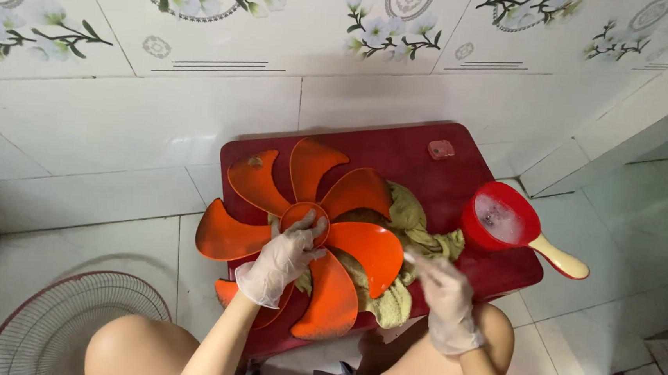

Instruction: Clean fan blades using a toothbrush, soapy water, and a cloth

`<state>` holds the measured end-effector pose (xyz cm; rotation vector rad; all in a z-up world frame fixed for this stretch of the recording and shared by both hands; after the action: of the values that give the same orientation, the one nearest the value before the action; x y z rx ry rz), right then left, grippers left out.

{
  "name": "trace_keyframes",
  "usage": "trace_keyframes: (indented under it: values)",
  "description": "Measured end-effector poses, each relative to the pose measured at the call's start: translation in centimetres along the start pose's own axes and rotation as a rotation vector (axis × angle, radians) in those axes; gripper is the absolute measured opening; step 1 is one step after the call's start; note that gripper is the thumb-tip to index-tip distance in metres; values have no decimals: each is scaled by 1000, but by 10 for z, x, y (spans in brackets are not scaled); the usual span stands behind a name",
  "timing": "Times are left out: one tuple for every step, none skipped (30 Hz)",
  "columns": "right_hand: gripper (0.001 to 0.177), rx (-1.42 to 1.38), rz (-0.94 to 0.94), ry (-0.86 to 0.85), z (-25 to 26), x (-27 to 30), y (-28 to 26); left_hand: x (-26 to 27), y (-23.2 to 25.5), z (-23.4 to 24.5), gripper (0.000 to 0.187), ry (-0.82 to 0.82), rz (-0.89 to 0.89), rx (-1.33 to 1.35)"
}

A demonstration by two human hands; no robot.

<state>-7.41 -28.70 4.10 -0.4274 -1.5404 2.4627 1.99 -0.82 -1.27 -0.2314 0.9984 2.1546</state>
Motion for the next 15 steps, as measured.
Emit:
trace_keyframes:
  values:
    - [34, -1, 43, -40, -3, 6, -5, 1, -2, -2, 57, -18, 9, -6]
    - [36, -4, 91, -84, -7, 9, -11, 0, -4, -3, 59, -31, 19, -16]
    - [36, -8, 99, -86, -10, 8, -1, -2, -3, 3, 59, -25, 19, -23]
    - [30, -102, 72, 71, -6, 8, 9, -2, 0, 6, 62, -56, 39, -20]
    - [24, -196, 44, 228, -2, 9, 21, -2, 2, 8, 65, -88, 59, -17]
    - [24, -192, 43, 220, -4, 11, 21, -3, 7, 11, 65, -84, 66, -15]
    - [19, -10, 73, 221, -7, 12, 20, -3, 12, 12, 63, -117, 93, -12]
    - [16, 169, 108, 225, -11, 12, 19, -6, 15, 16, 61, -149, 114, -12]
    - [16, 168, 112, 223, -11, 10, 12, -8, 16, 17, 61, -144, 116, -14]
    - [26, 203, 84, 153, -14, 11, 6, -8, 16, 17, 60, -179, 110, -40]
    - [36, 237, 57, 83, -17, 11, 0, -8, 17, 17, 59, -214, 103, -66]
    - [36, 237, 52, 84, -19, 5, 2, -7, 15, 16, 59, -219, 103, -65]
    - [36, 272, 111, 88, -21, 0, 2, -6, 14, 14, 61, -210, 97, -69]
    - [36, 311, 167, 93, -21, -5, 3, -5, 13, 12, 62, -201, 91, -70]
    - [36, 314, 160, 96, -28, -6, -1, -3, 8, 8, 62, -207, 88, -64]
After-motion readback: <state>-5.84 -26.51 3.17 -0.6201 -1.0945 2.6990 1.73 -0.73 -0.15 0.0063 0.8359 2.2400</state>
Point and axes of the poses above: each hand's wrist, its own x-axis away from the middle knuckle, its own z-axis out of the back of the hand, y = z × x, the point moved 3 cm from there along -x, towards the middle knuckle, and after that the axes turned 13 degrees about -z, right-handed, at the moved point
